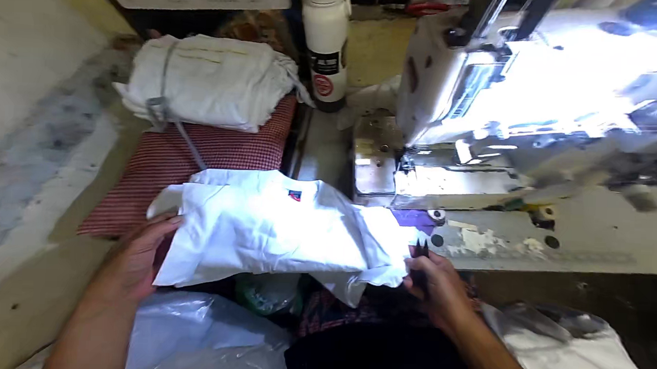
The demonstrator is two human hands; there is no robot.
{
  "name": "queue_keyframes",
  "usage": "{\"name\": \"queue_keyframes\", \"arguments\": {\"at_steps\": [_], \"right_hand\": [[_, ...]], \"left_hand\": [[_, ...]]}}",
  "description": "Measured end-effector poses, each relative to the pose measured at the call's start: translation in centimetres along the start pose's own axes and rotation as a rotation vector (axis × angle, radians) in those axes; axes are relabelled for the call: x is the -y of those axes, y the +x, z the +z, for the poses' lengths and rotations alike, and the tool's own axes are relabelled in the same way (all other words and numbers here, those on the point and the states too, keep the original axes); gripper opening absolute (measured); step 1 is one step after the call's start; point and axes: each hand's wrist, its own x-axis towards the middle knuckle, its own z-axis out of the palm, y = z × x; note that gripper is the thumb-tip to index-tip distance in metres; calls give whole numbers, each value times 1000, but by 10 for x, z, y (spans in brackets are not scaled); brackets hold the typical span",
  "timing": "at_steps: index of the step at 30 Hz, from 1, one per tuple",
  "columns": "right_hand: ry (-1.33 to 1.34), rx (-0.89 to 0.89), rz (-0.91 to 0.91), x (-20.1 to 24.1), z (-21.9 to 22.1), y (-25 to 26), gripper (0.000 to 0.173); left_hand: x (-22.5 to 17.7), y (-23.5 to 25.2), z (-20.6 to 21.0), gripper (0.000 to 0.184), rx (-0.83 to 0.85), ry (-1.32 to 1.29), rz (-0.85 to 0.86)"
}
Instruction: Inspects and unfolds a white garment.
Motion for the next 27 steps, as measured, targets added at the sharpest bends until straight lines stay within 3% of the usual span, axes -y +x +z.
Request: {"name": "queue_keyframes", "arguments": {"at_steps": [3,7,10,16,20,27], "right_hand": [[-50,71,-42,1,0,1,18],[-270,86,-183,7,9,7,28],[-415,118,-290,13,15,16,29],[-551,168,-435,15,5,25,12],[-545,142,-489,14,-10,28,12],[-564,145,-447,16,-11,29,18]], "left_hand": [[-4,0,14,27,-85,182,116],[-9,-6,35,55,-33,611,353],[-11,-7,38,35,-118,759,417],[-22,-10,-3,20,-312,597,335],[-28,-15,-36,19,-420,475,261],[-24,-12,-65,18,-442,352,209]]}}
